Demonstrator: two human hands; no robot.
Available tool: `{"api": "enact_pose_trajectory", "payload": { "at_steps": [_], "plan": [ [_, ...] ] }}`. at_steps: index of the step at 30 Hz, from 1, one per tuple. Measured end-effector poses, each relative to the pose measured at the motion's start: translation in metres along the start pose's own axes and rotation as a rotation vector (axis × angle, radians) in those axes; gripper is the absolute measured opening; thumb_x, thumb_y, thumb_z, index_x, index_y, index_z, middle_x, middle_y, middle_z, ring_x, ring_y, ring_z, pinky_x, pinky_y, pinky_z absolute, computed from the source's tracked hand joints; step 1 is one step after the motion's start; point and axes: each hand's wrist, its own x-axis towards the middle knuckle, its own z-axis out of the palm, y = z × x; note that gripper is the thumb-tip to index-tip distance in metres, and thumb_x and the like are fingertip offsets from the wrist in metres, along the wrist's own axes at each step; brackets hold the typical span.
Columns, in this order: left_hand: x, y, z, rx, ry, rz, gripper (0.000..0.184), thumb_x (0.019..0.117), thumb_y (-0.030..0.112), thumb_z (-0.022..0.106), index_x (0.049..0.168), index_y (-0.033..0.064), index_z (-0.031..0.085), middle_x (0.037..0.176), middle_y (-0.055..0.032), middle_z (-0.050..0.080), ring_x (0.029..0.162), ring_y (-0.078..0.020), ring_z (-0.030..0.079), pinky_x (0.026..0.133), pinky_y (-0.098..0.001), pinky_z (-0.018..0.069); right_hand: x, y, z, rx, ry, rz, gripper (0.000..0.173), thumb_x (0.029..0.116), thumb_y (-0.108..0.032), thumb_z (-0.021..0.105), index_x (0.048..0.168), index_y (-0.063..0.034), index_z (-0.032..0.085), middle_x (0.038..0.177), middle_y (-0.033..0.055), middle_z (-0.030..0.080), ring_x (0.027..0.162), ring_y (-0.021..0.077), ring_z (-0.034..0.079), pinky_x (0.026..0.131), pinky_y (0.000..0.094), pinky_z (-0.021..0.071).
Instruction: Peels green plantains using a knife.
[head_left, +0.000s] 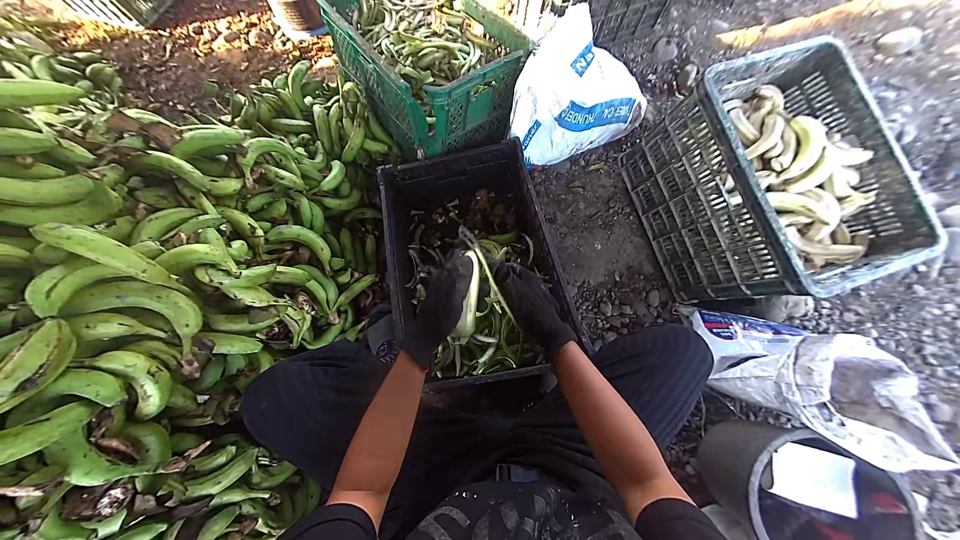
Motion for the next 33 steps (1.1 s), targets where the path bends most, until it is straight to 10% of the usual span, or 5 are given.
{"api": "enact_pose_trajectory", "payload": {
  "at_steps": [5, 11, 19, 26, 33],
  "plan": [
    [0.000, -0.005, -0.023, -0.407, 0.038, -0.171, 0.050, 0.1080, 0.050, 0.027, 0.124, 0.0178, 0.062, 0.092, -0.0047, 0.072, 0.071, -0.0130, 0.067, 0.062, -0.0295, 0.0571, 0.000, 0.026, -0.011, -0.031, 0.108, -0.301, 0.075, 0.0924, -0.081, 0.038, 0.132, -0.0234, 0.066, 0.115, 0.0043, 0.070, 0.104, 0.0190, 0.065, 0.088, 0.0481, 0.0540],
    [0.007, -0.007, -0.036, -0.639, 0.077, -0.289, 0.034, 0.1073, 0.036, 0.033, 0.120, 0.0168, 0.059, 0.092, -0.0024, 0.069, 0.058, -0.0055, 0.059, 0.049, -0.0187, 0.0493, -0.008, 0.045, -0.015, -0.466, 0.070, -0.637, 0.067, 0.0848, -0.068, 0.061, 0.137, -0.0266, 0.067, 0.124, 0.0221, 0.064, 0.118, 0.0482, 0.056, 0.090, 0.0676, 0.0458],
    [-0.004, -0.029, -0.016, -0.254, 0.171, -0.162, 0.049, 0.1074, 0.051, 0.034, 0.134, 0.0186, 0.059, 0.114, -0.0049, 0.068, 0.095, -0.0144, 0.065, 0.082, -0.0381, 0.0562, 0.010, 0.023, 0.016, -0.221, 0.057, -0.138, 0.049, 0.0992, -0.052, 0.059, 0.133, -0.0184, 0.066, 0.122, 0.0211, 0.065, 0.115, 0.0421, 0.060, 0.092, 0.0661, 0.0481],
    [0.002, -0.017, -0.032, -0.513, 0.166, -0.223, 0.049, 0.1081, 0.052, 0.028, 0.126, 0.0187, 0.059, 0.093, -0.0032, 0.069, 0.065, -0.0113, 0.063, 0.057, -0.0271, 0.0552, 0.040, 0.057, -0.002, 0.058, 0.101, 0.124, 0.058, 0.1074, -0.055, 0.038, 0.134, -0.0099, 0.063, 0.126, 0.0167, 0.067, 0.119, 0.0304, 0.063, 0.103, 0.0571, 0.0471],
    [0.028, -0.086, -0.052, 0.516, 0.272, -0.583, 0.055, 0.1090, 0.040, 0.043, 0.136, -0.0064, 0.056, 0.139, -0.0288, 0.056, 0.132, -0.0377, 0.052, 0.112, -0.0547, 0.0390, 0.013, 0.143, -0.025, -0.060, -0.050, 0.233, 0.058, 0.1041, -0.057, 0.045, 0.130, -0.0105, 0.067, 0.124, 0.0177, 0.069, 0.118, 0.0322, 0.063, 0.105, 0.0581, 0.0460]
  ]
}}
